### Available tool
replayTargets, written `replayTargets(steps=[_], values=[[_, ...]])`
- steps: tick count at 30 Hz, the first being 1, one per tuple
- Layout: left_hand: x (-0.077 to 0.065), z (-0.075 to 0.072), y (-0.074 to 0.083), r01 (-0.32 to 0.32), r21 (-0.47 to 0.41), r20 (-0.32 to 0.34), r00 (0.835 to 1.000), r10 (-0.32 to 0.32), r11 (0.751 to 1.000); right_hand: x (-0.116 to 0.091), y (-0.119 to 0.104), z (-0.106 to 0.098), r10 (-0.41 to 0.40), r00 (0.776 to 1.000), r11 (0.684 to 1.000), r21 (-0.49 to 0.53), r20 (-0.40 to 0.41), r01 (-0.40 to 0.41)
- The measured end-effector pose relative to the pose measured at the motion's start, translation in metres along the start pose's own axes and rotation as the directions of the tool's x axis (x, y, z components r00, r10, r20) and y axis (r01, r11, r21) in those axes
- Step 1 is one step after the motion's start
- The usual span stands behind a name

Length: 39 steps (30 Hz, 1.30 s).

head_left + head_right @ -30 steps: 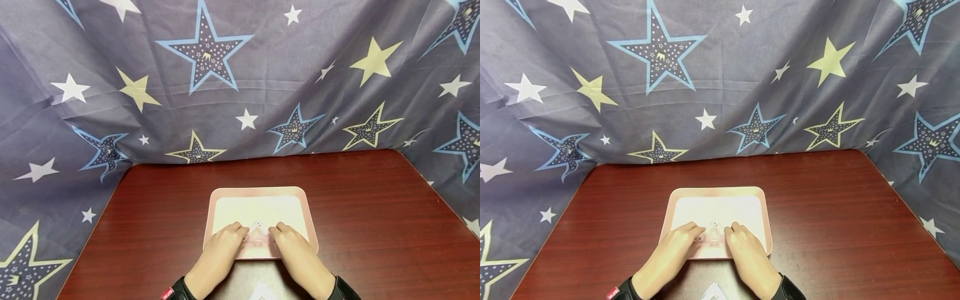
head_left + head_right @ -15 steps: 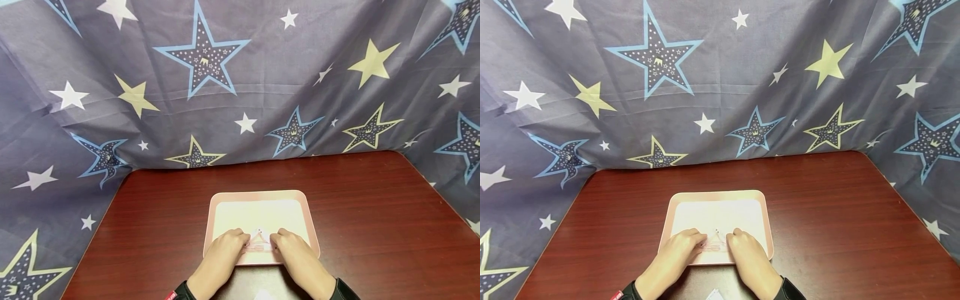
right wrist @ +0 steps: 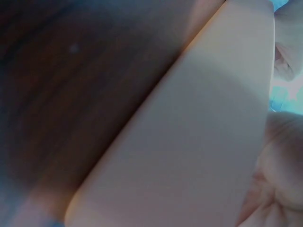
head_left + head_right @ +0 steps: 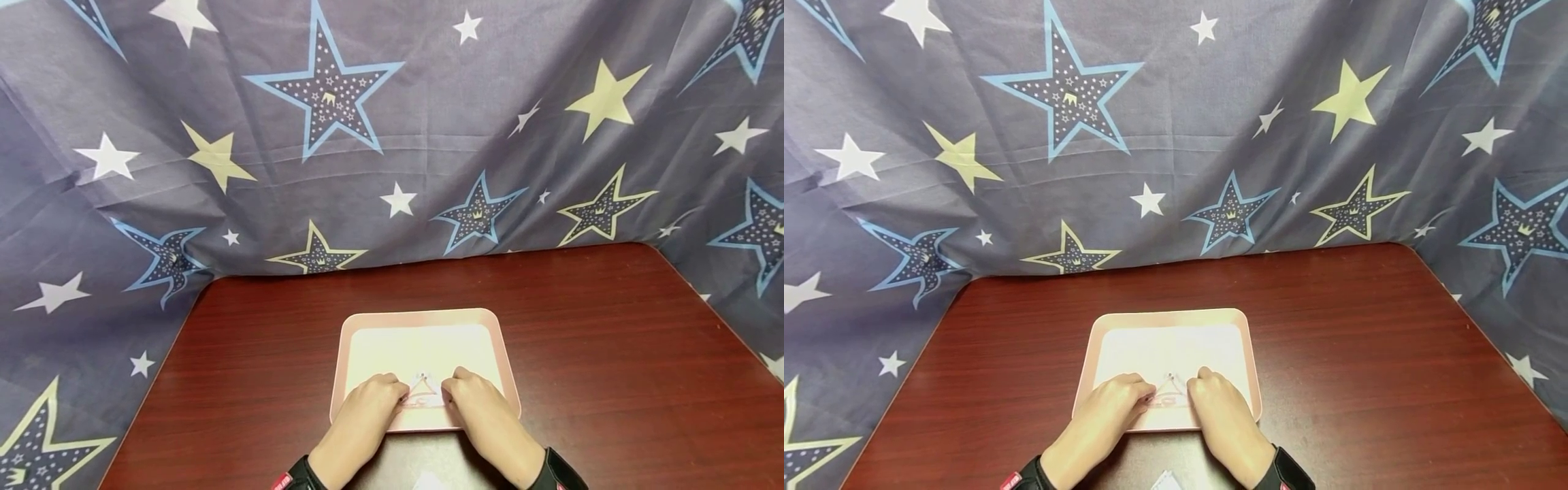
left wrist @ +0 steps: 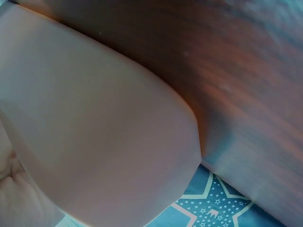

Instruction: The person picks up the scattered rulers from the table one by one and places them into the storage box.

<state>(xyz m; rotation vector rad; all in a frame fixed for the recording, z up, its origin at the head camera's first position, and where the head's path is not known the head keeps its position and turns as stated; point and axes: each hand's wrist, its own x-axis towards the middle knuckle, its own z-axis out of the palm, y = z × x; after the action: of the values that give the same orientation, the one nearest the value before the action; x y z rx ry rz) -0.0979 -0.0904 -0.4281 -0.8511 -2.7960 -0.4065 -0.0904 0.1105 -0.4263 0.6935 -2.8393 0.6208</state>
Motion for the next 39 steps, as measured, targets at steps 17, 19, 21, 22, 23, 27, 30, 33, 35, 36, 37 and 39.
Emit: replayTargets(steps=[17,19,21,22,23,27,30,33,35,36,37,39], values=[[0.002,0.002,0.001,-0.038,0.024,0.005,0.999,0.038,0.999,0.002,0.002,0.0,-0.004,1.0,1.0,-0.024,-0.002,0.004],[0.001,0.002,0.001,-0.037,0.022,0.008,0.999,0.036,0.999,0.002,0.002,0.0,-0.006,1.0,1.0,-0.028,-0.004,0.006],[0.001,0.002,0.001,-0.035,0.018,0.007,0.999,0.035,0.999,0.001,0.001,0.0,-0.006,1.0,0.999,-0.035,-0.003,0.006],[0.001,0.002,0.001,-0.036,0.016,0.007,0.999,0.036,0.999,0.001,0.001,0.0,-0.005,1.0,0.999,-0.041,0.0,0.005],[0.001,0.002,0.002,-0.037,0.015,0.007,0.999,0.036,0.999,0.001,0.001,0.0,-0.004,1.0,0.999,-0.048,0.003,0.004],[0.0,0.0,0.003,-0.03,0.01,0.002,1.0,0.03,1.0,0.001,-0.001,0.001,0.002,1.0,0.997,-0.082,0.008,-0.001],[-0.002,0.0,0.004,-0.02,0.007,-0.005,1.0,0.02,1.0,0.001,-0.002,0.001,0.002,1.0,0.996,-0.087,-0.014,-0.003],[-0.004,-0.001,0.005,-0.009,0.004,-0.018,1.0,0.009,1.0,0.0,-0.004,-0.001,-0.012,0.998,0.997,-0.073,-0.055,0.008],[-0.005,-0.003,0.006,0.003,-0.002,-0.032,0.999,-0.003,1.0,-0.001,-0.007,-0.004,-0.027,0.996,0.998,-0.062,-0.085,0.022],[-0.006,-0.004,0.007,0.008,-0.003,-0.037,0.999,-0.009,1.0,-0.002,-0.009,-0.006,-0.032,0.995,0.998,-0.058,-0.094,0.027],[-0.007,-0.005,0.007,0.013,-0.001,-0.042,0.999,-0.013,1.0,-0.003,-0.012,-0.008,-0.035,0.994,0.998,-0.055,-0.102,0.03],[-0.008,-0.007,0.008,0.023,-0.002,-0.047,0.999,-0.023,1.0,-0.005,-0.016,-0.013,-0.04,0.993,0.998,-0.053,-0.111,0.034]])
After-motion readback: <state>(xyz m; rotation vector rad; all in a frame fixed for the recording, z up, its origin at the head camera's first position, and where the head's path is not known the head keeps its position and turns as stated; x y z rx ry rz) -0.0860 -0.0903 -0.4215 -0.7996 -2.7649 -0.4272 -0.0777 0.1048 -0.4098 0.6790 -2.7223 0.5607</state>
